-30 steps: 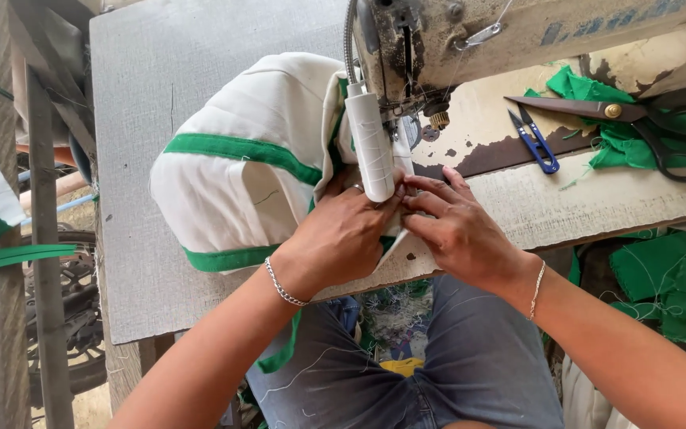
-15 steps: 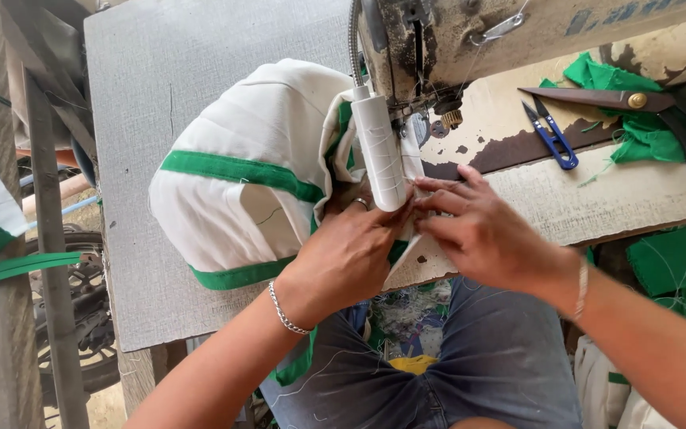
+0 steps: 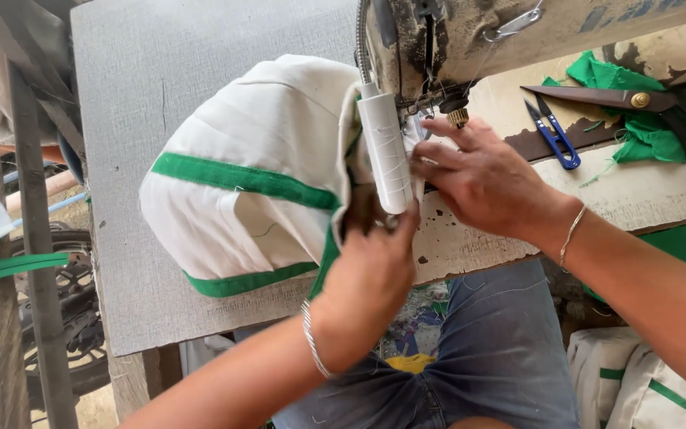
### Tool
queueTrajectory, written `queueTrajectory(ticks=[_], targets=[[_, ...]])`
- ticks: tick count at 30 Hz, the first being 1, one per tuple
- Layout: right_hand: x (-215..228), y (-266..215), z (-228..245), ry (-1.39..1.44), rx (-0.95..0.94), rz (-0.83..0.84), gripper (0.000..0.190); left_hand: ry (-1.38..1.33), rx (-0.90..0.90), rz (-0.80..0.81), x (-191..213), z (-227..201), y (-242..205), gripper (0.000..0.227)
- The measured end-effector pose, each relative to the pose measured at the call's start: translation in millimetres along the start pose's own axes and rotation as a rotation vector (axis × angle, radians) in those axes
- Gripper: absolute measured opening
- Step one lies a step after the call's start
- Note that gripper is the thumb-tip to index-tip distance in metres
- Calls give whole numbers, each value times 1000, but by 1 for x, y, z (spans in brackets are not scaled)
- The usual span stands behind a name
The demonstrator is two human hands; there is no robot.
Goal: Attaching green fabric straps to a white canvas tote bag using an industrial sewing machine.
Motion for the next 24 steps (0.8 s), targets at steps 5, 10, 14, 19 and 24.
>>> queueTrajectory(ticks=[5, 10, 14, 19, 24], targets=[[-8, -17, 36, 163, 237, 81, 33, 191, 24, 284, -33, -69, -15, 56], [-7, -28, 52, 145, 182, 86, 42, 21, 94, 226, -21, -55, -18, 44], [1, -19, 60, 165, 166, -8, 34, 12, 136, 29, 23, -35, -13, 28], [-14, -34, 59, 245, 99, -115, 32, -389, -53, -130, 25, 12, 12, 11], [4, -38, 58, 290, 33, -90, 35, -801, -28, -237, -23, 45, 26, 16]])
Point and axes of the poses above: each hand's wrist, its own y-axis towards the middle knuckle, its own x-axis out of the back of the hand, z = x × y, the point moved 8 cm from there along y, towards the middle knuckle, and after that the axes turned 14 degrees about y, right-handed, at the moved point
